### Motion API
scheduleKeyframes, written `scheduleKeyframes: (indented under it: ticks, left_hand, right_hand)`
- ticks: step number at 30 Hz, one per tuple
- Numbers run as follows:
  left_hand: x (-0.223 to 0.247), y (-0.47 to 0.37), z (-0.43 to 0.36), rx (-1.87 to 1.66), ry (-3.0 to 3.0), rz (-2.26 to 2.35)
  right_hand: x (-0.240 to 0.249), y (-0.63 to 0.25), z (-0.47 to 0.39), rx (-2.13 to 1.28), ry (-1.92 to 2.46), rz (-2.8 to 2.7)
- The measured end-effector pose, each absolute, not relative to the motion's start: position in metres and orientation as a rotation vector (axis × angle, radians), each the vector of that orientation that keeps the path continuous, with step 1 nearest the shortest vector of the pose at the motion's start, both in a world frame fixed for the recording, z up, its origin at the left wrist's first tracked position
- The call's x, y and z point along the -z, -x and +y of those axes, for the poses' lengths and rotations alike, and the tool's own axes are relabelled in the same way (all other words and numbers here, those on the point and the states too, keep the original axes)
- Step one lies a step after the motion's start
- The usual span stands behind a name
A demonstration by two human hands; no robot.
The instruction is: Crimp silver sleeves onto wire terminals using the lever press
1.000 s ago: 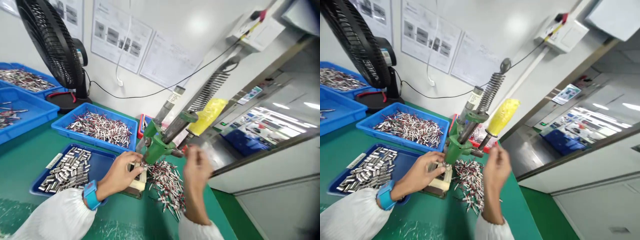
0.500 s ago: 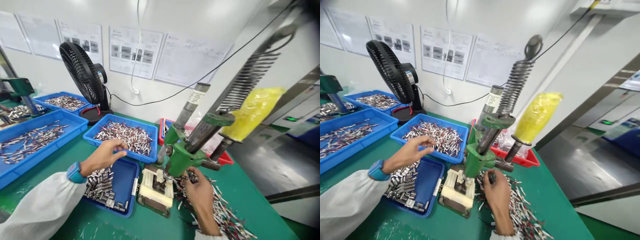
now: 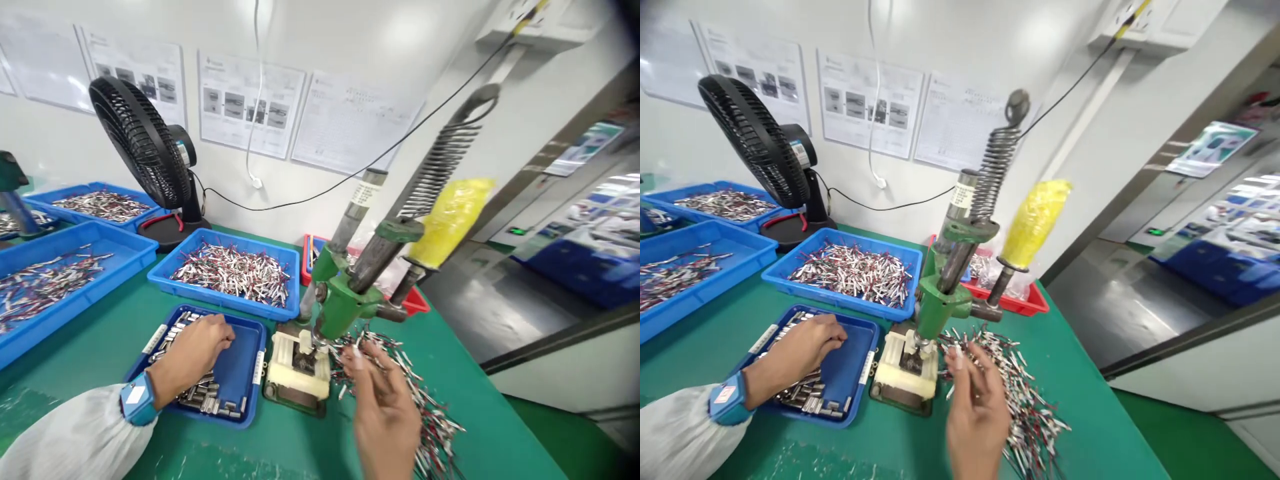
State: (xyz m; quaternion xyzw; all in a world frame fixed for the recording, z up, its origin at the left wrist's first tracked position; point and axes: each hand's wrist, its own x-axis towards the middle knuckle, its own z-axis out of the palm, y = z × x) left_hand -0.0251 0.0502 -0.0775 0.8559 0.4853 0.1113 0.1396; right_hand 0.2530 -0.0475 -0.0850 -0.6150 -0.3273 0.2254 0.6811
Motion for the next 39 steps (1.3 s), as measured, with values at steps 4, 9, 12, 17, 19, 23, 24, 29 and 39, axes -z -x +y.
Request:
scheduleKeyframes:
  ticks: [4,9,12,17,19,23,24,29,39]
  left_hand:
    - [0.082,0.009,0.049,-0.669,-2.373,1.264]
    - [0.078,-0.009,0.028,-1.043,-2.082,1.105]
    - [0.072,-0.021,0.020,-1.141,-1.944,1.078]
    - [0.062,-0.047,0.021,-1.159,-1.704,0.962]
    - [0.060,-0.058,0.023,-1.176,-1.662,0.920]
    - [0.058,-0.075,0.028,-1.195,-1.676,0.886]
    - [0.059,-0.078,0.028,-1.172,-1.676,0.885]
    - [0.056,-0.090,0.031,-1.044,-1.641,0.862]
    - [0.046,-0.093,0.028,-1.020,-2.246,0.942]
  right_hand:
    - [0.094,-0.218,-0.053,-0.466,1.339,-0.810]
    - [0.096,-0.198,-0.042,-0.585,1.330,-0.793]
    - [0.095,-0.202,-0.039,-0.855,1.288,-0.723]
    - [0.085,-0.219,-0.041,-1.210,1.273,-0.667]
    - [0.080,-0.222,-0.041,-1.301,1.239,-0.624]
    - [0.082,-0.222,-0.039,-1.315,1.258,-0.645]
    - [0.085,-0.222,-0.038,-1.262,1.301,-0.689]
    - [0.100,-0.222,-0.038,-0.996,1.450,-0.868]
    - [0.107,-0.232,-0.045,-1.016,1.436,-1.071]
